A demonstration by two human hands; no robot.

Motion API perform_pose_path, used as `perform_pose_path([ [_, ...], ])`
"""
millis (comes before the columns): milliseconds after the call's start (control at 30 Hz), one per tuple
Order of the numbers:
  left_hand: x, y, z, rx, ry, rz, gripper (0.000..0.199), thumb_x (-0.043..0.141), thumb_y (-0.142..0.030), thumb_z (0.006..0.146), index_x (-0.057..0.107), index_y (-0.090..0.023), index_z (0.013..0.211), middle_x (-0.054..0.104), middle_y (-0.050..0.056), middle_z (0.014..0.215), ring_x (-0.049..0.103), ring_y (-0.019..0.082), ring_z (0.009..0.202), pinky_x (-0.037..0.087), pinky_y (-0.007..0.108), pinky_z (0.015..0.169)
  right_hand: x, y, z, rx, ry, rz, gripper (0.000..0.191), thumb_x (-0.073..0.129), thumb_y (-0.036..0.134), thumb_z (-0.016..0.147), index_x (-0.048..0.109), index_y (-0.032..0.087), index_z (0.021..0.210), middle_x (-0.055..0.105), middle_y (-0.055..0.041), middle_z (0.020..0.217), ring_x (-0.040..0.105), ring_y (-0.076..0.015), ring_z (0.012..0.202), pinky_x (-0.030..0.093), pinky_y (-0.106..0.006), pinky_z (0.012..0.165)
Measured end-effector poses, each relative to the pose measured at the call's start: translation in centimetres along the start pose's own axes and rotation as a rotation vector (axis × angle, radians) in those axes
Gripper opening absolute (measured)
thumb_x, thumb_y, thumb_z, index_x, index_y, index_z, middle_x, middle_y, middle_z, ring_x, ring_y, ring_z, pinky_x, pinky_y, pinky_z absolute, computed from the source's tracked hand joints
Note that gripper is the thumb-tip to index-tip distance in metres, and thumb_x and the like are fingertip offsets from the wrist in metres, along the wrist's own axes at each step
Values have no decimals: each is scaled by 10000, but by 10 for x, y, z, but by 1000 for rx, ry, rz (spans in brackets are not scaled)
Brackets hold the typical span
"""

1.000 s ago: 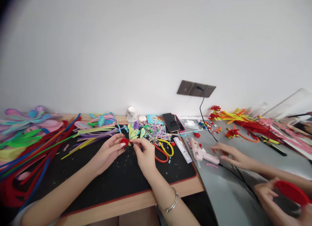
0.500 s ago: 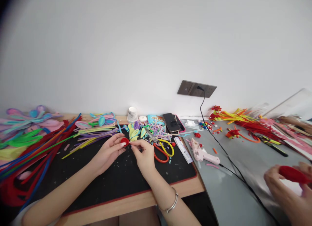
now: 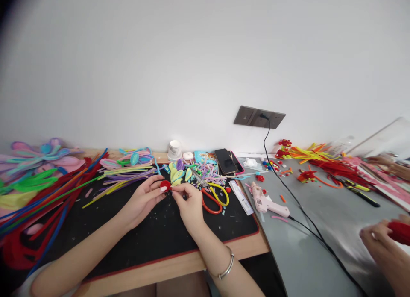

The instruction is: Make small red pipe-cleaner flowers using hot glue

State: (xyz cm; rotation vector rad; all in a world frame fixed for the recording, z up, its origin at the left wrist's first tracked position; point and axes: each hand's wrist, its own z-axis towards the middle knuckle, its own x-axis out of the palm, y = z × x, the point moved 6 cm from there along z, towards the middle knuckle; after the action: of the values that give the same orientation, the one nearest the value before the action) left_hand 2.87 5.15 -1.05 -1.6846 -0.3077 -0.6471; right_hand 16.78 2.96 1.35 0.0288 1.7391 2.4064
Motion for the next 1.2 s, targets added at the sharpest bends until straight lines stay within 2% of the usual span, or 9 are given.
perform_pose_path([
  [167, -1, 1, 0, -3, 5, -9, 341, 753, -192, 670, 585, -203, 966, 673, 9, 856, 616, 130, 798, 454, 258, 761, 0, 2, 1, -8, 0, 8, 57, 648, 152, 726, 694, 180, 748, 696, -39, 750, 636, -175, 704, 516, -302, 687],
  [400, -3, 3, 1, -35, -5, -51, 325, 751, -172, 674, 596, -205, 958, 680, 13, 868, 621, 127, 799, 466, 255, 763, 1, 6, 1, -28, 21, 8, 143, 591, 126, 749, 715, 191, 780, 707, -41, 793, 650, -173, 745, 513, -290, 695],
  [967, -2, 10, 1, -129, 33, -119, 302, 713, -111, 717, 591, -200, 978, 670, 23, 871, 620, 105, 760, 482, 232, 724, 0, 6, 2, -89, 42, 41, 132, 607, 89, 738, 692, 189, 747, 647, -30, 774, 601, -156, 730, 476, -272, 670],
  [1200, -4, 12, 0, -172, 21, -132, 288, 686, -83, 730, 596, -194, 981, 669, 34, 868, 630, 119, 773, 487, 248, 743, 1, 5, 5, -123, 57, 81, 144, 623, 69, 734, 684, 199, 732, 629, -41, 866, 602, -165, 814, 469, -271, 677],
])
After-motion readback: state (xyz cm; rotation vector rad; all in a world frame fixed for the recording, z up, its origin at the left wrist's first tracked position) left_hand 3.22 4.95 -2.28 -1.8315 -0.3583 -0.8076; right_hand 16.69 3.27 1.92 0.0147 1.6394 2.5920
